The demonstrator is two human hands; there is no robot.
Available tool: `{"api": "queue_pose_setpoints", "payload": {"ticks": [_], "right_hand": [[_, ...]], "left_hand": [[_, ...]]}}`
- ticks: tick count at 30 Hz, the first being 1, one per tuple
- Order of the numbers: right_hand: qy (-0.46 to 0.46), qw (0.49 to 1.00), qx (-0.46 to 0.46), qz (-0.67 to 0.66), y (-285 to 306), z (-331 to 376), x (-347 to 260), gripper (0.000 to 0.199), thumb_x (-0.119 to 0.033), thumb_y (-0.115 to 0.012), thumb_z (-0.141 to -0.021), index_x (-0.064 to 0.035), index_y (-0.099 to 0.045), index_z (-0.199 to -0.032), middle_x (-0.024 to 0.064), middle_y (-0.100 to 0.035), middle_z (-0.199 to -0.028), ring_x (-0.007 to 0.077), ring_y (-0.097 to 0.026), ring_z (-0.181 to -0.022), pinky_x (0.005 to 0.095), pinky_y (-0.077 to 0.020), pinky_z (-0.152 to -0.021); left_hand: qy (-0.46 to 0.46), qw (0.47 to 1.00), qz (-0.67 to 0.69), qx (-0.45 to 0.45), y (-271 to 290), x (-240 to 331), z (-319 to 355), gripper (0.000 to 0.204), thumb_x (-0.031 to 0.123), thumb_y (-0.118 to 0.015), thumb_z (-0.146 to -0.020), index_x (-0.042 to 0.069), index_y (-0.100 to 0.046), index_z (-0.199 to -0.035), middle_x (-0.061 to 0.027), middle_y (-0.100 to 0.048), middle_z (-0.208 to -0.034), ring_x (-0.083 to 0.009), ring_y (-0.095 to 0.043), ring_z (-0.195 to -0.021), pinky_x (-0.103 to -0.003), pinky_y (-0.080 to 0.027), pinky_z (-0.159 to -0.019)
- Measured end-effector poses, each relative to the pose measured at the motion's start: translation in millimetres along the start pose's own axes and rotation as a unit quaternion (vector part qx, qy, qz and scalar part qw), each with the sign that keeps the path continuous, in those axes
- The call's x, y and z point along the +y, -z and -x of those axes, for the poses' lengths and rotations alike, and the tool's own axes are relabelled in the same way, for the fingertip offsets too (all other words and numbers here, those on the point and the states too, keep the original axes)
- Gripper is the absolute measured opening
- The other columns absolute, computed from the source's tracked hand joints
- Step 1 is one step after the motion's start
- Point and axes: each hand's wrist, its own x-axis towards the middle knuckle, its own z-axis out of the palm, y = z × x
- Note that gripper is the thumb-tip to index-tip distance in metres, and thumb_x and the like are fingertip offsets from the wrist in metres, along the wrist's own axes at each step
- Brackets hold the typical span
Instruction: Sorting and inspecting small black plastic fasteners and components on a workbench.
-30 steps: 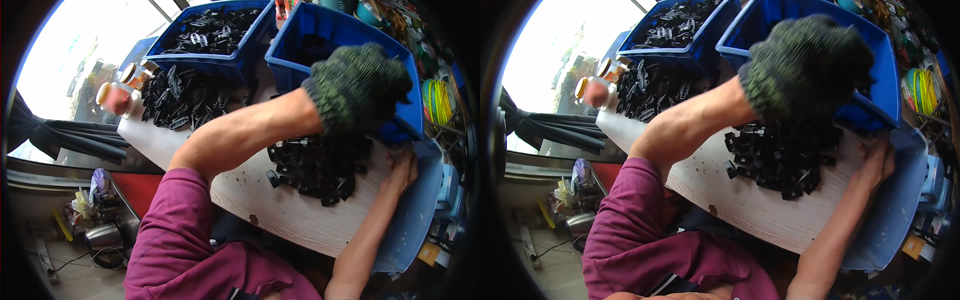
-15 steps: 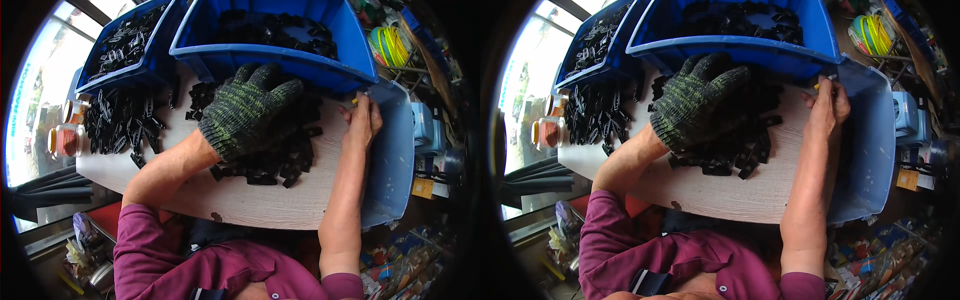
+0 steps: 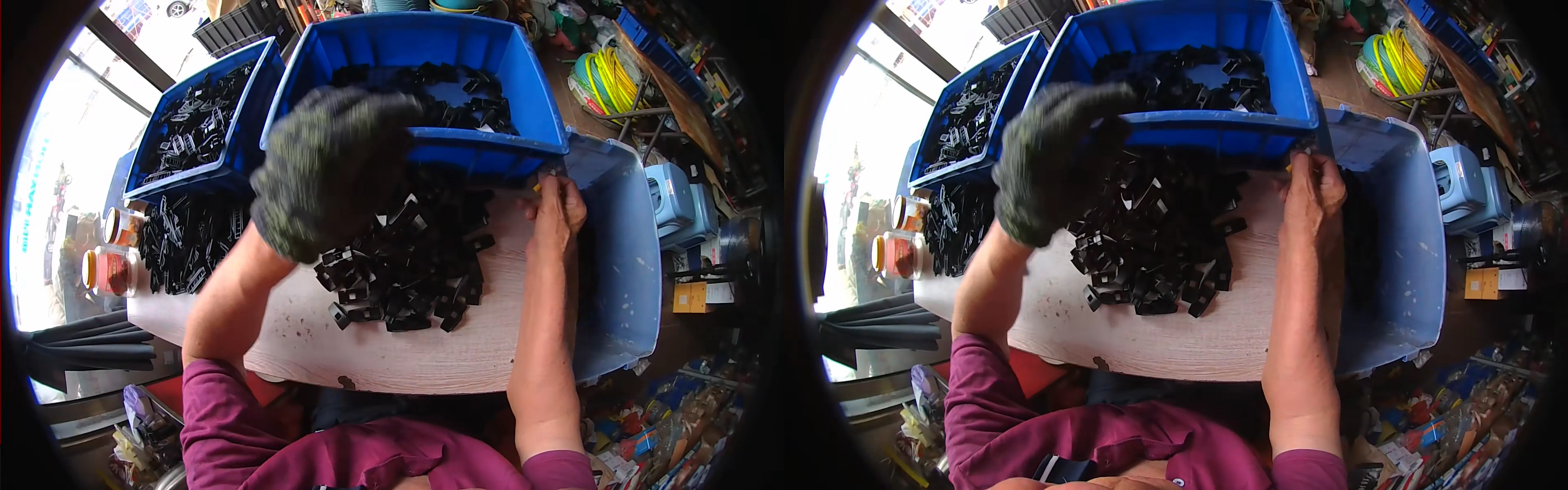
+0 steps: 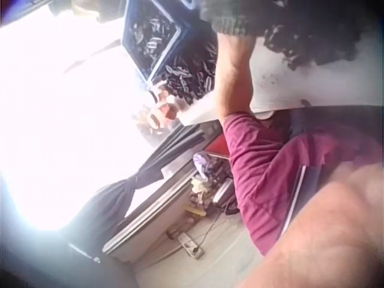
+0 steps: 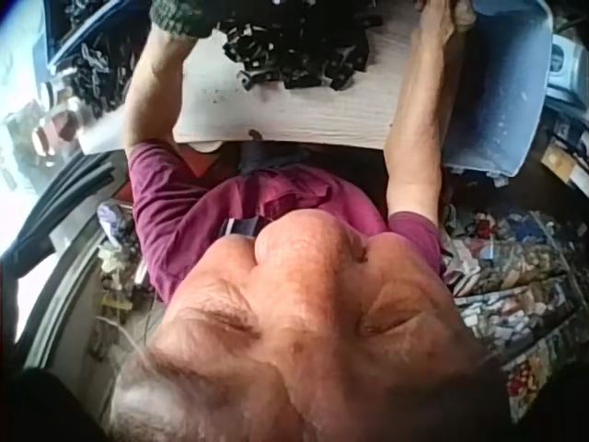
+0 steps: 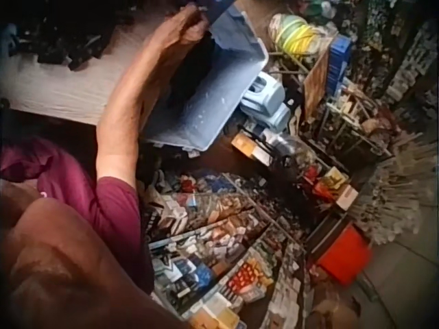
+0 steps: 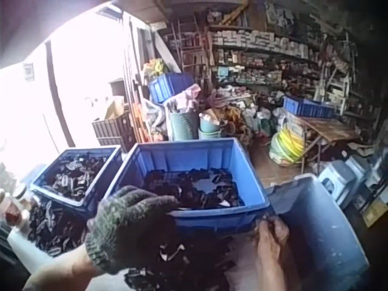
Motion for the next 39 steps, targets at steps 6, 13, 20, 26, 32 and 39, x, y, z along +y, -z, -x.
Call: {"api": "queue_pose_setpoints", "payload": {"ticks": [6,13,20,26,32,39], "right_hand": [[-0.017,1.0,-0.019,0.013,-11.5,-4.2,11.3,0.016,-0.018,-0.069,-0.087,-0.004,-0.062,-0.087,0.0007,-0.049,-0.064,0.0084,-0.042,-0.045,0.0277,-0.0519,-0.048],[-0.008,0.995,-0.091,-0.031,-45.7,17.0,10.1,0.02,-0.026,-0.069,-0.086,-0.0073,-0.063,-0.084,-0.0019,-0.041,-0.059,0.0079,-0.037,-0.048,0.0268,-0.0523,-0.054],[-0.006,0.999,0.024,0.029,12.4,-19.7,13.4,0.022,-0.026,-0.067,-0.087,-0.0049,-0.064,-0.085,-0.0014,-0.036,-0.057,0.0085,-0.034,-0.05,0.032,-0.0561,-0.066],[0.006,0.999,0.027,0.019,17.8,-18.7,12.6,0.025,-0.027,-0.067,-0.089,-0.0022,-0.066,-0.091,-0.0002,-0.037,-0.059,0.0091,-0.035,-0.053,0.033,-0.0572,-0.071],[0.01,0.999,-0.043,-0.015,3.4,-12.2,15.7,0.024,-0.026,-0.066,-0.089,-0.0019,-0.066,-0.091,-0.0005,-0.036,-0.058,0.009,-0.035,-0.053,0.0344,-0.0574,-0.073],[0.013,0.999,-0.038,-0.009,5.9,-13.4,15.8,0.023,-0.025,-0.066,-0.09,-0.0017,-0.065,-0.09,-0.0004,-0.035,-0.056,0.009,-0.034,-0.053,0.0353,-0.0578,-0.074]], "left_hand": [[0.248,0.91,-0.079,-0.324,-7.3,-80.6,-33.3,0.076,0.071,-0.055,-0.086,0.014,-0.057,-0.136,-0.0201,-0.059,-0.132,-0.0382,-0.055,-0.125,-0.045,-0.044,-0.102],[0.349,0.747,-0.215,-0.524,-116.0,-234.7,-26.5,0.071,0.064,-0.052,-0.088,0.013,-0.058,-0.137,-0.0022,-0.063,-0.132,-0.0154,-0.058,-0.118,-0.039,-0.042,-0.104],[0.214,0.82,0.161,-0.505,-213.7,-123.8,-68.6,0.05,0.043,-0.047,-0.098,0.01,-0.061,-0.134,-0.0057,-0.061,-0.132,-0.0219,-0.06,-0.107,-0.038,-0.044,-0.097],[0.16,0.833,0.142,-0.51,-276.2,-151.4,-77.1,0.056,0.048,-0.04,-0.099,0.012,-0.054,-0.14,-0.0012,-0.055,-0.138,-0.0174,-0.055,-0.116,-0.037,-0.038,-0.103],[0.139,0.849,0.075,-0.505,-303.2,-208.9,-105.3,0.062,0.053,-0.032,-0.101,0.014,-0.047,-0.145,0.0033,-0.049,-0.145,-0.013,-0.049,-0.124,-0.036,-0.032,-0.109],[0.11,0.83,-0.031,-0.545,-329.1,-232.4,-110.0,0.063,0.054,-0.026,-0.103,0.015,-0.044,-0.149,0.006,-0.044,-0.15,-0.0102,-0.045,-0.131,-0.034,-0.027,-0.114]]}}
